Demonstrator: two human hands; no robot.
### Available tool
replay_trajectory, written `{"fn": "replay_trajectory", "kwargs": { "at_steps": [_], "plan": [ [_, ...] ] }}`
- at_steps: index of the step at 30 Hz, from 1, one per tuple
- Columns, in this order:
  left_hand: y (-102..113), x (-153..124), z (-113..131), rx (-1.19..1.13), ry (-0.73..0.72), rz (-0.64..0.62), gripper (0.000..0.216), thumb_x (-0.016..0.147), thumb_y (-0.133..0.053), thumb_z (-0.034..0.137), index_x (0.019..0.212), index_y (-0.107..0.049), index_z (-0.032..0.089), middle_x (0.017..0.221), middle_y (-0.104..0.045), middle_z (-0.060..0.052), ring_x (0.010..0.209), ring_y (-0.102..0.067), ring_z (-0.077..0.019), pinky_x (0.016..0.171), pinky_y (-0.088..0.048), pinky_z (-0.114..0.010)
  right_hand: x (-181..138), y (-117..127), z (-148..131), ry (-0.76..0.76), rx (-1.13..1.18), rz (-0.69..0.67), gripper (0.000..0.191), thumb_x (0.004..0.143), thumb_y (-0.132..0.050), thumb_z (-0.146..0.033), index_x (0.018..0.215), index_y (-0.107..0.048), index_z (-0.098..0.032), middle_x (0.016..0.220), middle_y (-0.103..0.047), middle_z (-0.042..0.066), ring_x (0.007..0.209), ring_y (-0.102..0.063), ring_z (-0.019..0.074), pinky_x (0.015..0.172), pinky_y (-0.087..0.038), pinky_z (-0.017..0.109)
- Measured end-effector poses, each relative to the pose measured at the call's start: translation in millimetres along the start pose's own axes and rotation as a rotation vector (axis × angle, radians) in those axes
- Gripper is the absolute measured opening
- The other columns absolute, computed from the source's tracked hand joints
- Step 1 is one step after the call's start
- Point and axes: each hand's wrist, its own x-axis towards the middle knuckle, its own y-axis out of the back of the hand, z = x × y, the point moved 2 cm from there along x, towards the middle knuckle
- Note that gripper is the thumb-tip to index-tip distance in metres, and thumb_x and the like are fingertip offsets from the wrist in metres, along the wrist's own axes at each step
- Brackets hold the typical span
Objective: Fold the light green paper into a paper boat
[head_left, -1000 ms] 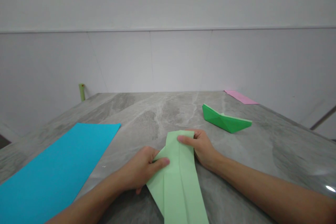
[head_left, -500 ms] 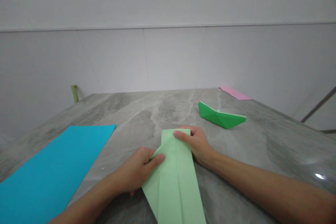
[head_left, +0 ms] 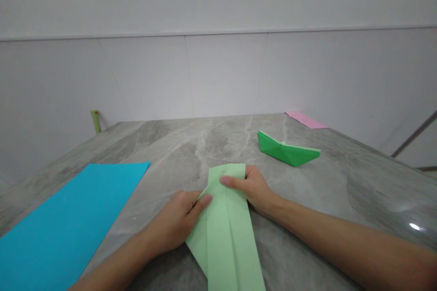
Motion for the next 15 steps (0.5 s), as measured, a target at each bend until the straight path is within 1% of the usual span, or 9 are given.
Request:
{"fn": "replay_trajectory", "kwargs": {
  "at_steps": [4,6,8,10,12,14,15],
  "plan": [
    [-0.2,1.4,-3.4,-0.047,-0.017,0.035,0.048,0.092,-0.032,0.051,0.066,-0.053,0.016,0.060,-0.052,0.001,0.053,-0.046,-0.0110,0.048,-0.035,-0.019,2.2,0.3,0.8,-0.005,0.003,-0.025,0.028,0.059,-0.082,-0.033,0.076,-0.073,-0.012,0.074,-0.074,0.007,0.060,-0.067,0.0175,0.059,-0.054,0.029],
    [-0.4,1.8,-5.7,-0.093,0.008,0.052,0.049,0.091,-0.033,0.053,0.067,-0.054,0.016,0.059,-0.051,0.001,0.050,-0.046,-0.0107,0.044,-0.035,-0.019,2.7,0.5,1.0,-0.013,0.001,-0.048,0.030,0.058,-0.083,-0.032,0.079,-0.073,-0.012,0.076,-0.074,0.007,0.062,-0.068,0.0181,0.060,-0.055,0.030],
    [-1.4,1.8,-8.3,-0.166,0.071,0.028,0.049,0.090,-0.034,0.057,0.073,-0.057,0.016,0.057,-0.052,0.002,0.043,-0.046,-0.0107,0.038,-0.034,-0.019,2.4,0.7,0.6,-0.025,-0.017,-0.054,0.031,0.058,-0.083,-0.032,0.080,-0.073,-0.012,0.076,-0.074,0.008,0.063,-0.068,0.0187,0.061,-0.055,0.031],
    [-2.9,1.4,-10.1,-0.268,0.122,-0.036,0.047,0.087,-0.039,0.058,0.081,-0.059,0.016,0.057,-0.055,0.002,0.039,-0.048,-0.0115,0.035,-0.035,-0.020,1.7,0.9,-0.4,-0.028,-0.047,-0.035,0.031,0.057,-0.083,-0.033,0.078,-0.073,-0.013,0.076,-0.074,0.008,0.062,-0.068,0.0193,0.060,-0.054,0.031],
    [-3.6,1.2,-9.9,-0.359,0.103,-0.071,0.042,0.085,-0.047,0.055,0.084,-0.061,0.015,0.061,-0.061,-0.001,0.045,-0.055,-0.0131,0.040,-0.041,-0.020,0.9,0.9,-1.8,-0.021,-0.070,-0.006,0.031,0.056,-0.083,-0.034,0.077,-0.073,-0.013,0.076,-0.074,0.008,0.062,-0.068,0.0197,0.060,-0.054,0.031],
    [-2.8,1.2,-8.9,-0.398,0.060,-0.037,0.038,0.084,-0.052,0.051,0.083,-0.062,0.014,0.066,-0.065,-0.003,0.052,-0.059,-0.0139,0.046,-0.045,-0.020,0.5,0.1,-2.5,-0.034,-0.076,-0.005,0.032,0.055,-0.083,-0.034,0.076,-0.073,-0.013,0.076,-0.074,0.008,0.062,-0.068,0.0197,0.060,-0.054,0.031],
    [-2.3,1.1,-8.6,-0.401,0.053,-0.005,0.038,0.085,-0.051,0.050,0.083,-0.062,0.014,0.066,-0.066,-0.003,0.051,-0.059,-0.0140,0.045,-0.045,-0.020,0.4,-0.6,-2.6,-0.050,-0.078,-0.015,0.033,0.055,-0.084,-0.034,0.076,-0.073,-0.012,0.075,-0.074,0.008,0.062,-0.068,0.0197,0.060,-0.054,0.031]
  ]
}}
